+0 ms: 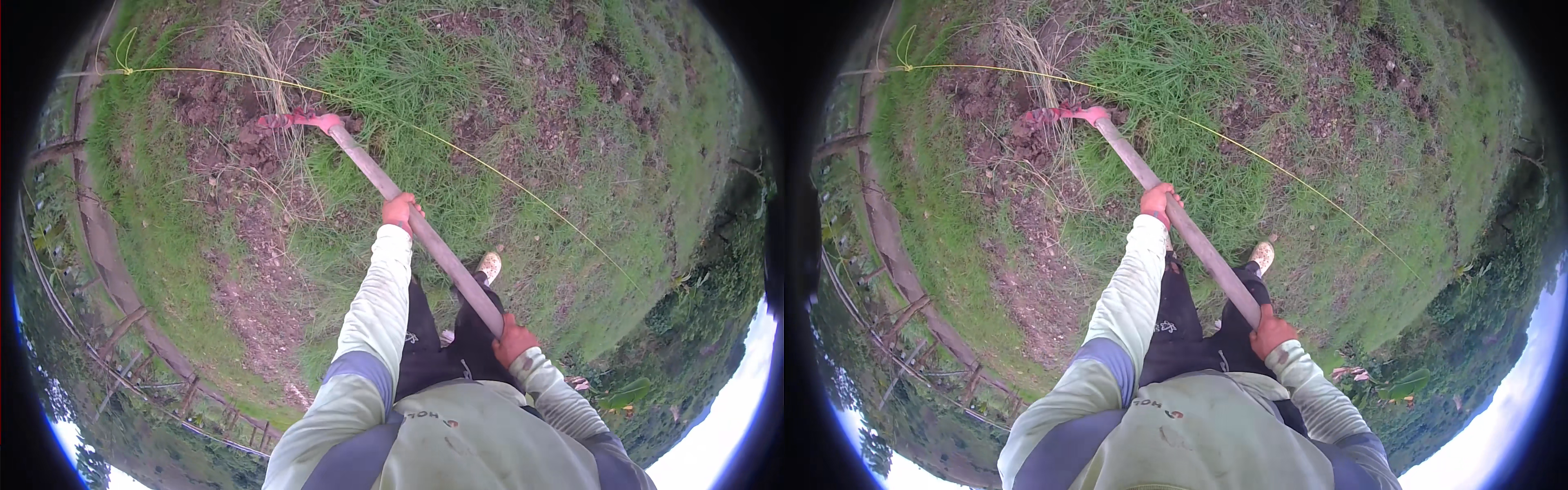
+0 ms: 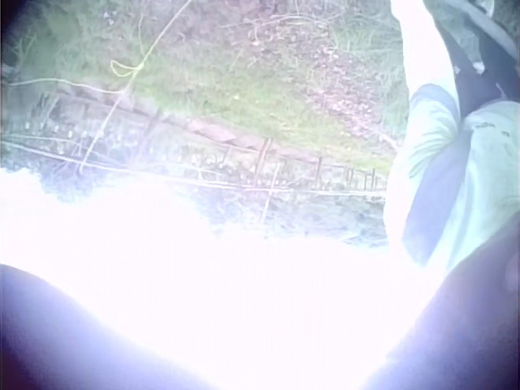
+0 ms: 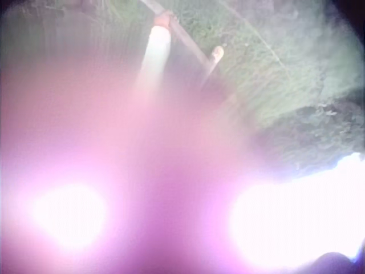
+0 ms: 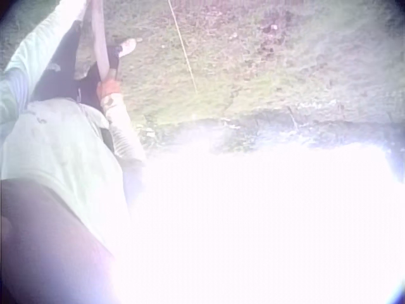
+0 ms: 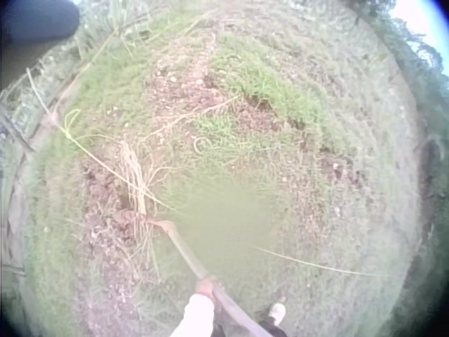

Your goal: The person uses a hoe to dig into the ground along a yellow string line, pulling the tool repeatedly to break up the grass and soil.

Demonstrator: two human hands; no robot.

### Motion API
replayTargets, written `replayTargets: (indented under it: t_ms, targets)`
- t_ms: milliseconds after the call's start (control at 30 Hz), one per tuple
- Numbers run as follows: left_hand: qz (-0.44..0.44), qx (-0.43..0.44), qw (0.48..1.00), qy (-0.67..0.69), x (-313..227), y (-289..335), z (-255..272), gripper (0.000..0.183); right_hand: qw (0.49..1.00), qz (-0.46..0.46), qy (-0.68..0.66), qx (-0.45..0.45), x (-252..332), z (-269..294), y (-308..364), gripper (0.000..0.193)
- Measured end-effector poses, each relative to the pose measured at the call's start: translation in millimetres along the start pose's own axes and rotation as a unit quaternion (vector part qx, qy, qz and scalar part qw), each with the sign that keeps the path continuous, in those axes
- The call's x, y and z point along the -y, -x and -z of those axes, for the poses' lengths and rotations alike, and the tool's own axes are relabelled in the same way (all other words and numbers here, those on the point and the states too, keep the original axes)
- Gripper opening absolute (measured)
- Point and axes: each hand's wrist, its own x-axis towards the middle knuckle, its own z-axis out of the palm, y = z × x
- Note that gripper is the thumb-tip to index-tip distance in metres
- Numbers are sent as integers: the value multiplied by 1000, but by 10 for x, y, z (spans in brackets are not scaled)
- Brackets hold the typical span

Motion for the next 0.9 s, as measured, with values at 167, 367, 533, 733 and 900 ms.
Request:
replayTargets:
  t_ms: [167, 367, 533, 733, 900]
  targets:
    - [-37, -32, 999, -9, 787, 133, -172, 10, 999, 26, -32, -8, -968, -454, -337, 41]
    - [-85, -97, 992, -1, 1446, 56, -648, 26, 998, 60, 8, -33, -2200, -852, -1284, 45]
    - [-116, -102, 987, 34, 1921, 326, -612, 14, 990, 135, -26, -41, -2816, -948, -1326, 45]
    - [-287, -97, 953, 32, 1669, 1532, -998, 17, 959, 240, -101, -107, -3013, -996, -1828, 41]
    - [-588, -48, 807, -15, 157, 3164, -1485, 26, 834, 459, -247, -179, -1609, 161, -1818, 32]
